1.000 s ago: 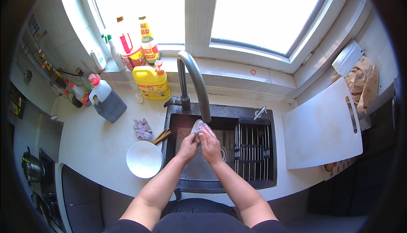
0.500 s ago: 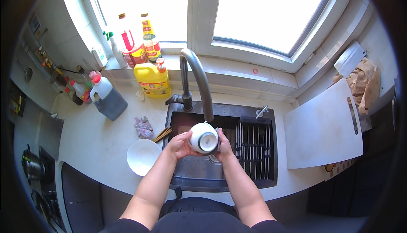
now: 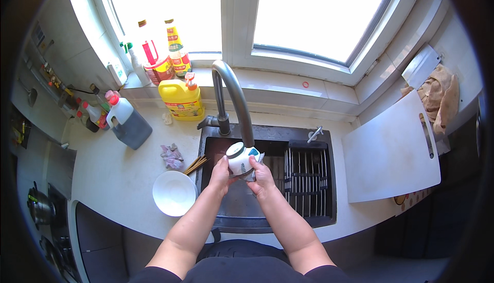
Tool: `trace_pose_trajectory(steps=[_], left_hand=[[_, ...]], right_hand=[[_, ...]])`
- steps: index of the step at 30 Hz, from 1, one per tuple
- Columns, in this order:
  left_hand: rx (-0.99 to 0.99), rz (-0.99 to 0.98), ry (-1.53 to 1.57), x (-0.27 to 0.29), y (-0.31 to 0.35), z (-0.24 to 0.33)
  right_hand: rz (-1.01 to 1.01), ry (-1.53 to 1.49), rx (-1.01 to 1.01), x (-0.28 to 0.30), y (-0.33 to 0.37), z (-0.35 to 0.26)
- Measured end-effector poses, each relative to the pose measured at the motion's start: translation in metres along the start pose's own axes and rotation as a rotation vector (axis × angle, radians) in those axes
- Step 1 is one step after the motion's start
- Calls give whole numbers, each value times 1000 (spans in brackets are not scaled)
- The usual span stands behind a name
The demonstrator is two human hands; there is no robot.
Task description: The person washes chopsticks and bowls using a sponge in a kitchen sink.
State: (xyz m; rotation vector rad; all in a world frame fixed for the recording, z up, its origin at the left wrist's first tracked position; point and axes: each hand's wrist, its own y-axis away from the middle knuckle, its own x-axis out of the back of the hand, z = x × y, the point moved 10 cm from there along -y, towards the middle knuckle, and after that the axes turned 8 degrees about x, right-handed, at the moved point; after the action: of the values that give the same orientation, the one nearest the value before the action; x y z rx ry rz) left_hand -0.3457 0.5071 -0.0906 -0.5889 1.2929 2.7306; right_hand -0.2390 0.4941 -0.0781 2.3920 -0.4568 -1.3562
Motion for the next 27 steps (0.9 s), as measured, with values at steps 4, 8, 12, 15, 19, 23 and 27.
trace_pose_trajectory(steps=[4,8,12,15,19,23,27], left_hand=[[-340,50,-180,14,-2,13],[-580,90,-395,11,8,26],[-522,108,-427,-2,25,35],[-382,160,-399,11,21,27],[-151,152,-365,27,13,8],[173,-28,-218,34,9,-14],[333,-159,-254,35,-6,-29]], right_hand=[[13,128,30,0,2,3],[-66,342,106,-1,4,3],[-254,850,281,-14,16,1],[-397,1513,387,-20,30,5],[-769,1906,614,-20,56,14],[-791,2113,1072,-27,78,-11],[-894,2106,864,-38,78,-13]])
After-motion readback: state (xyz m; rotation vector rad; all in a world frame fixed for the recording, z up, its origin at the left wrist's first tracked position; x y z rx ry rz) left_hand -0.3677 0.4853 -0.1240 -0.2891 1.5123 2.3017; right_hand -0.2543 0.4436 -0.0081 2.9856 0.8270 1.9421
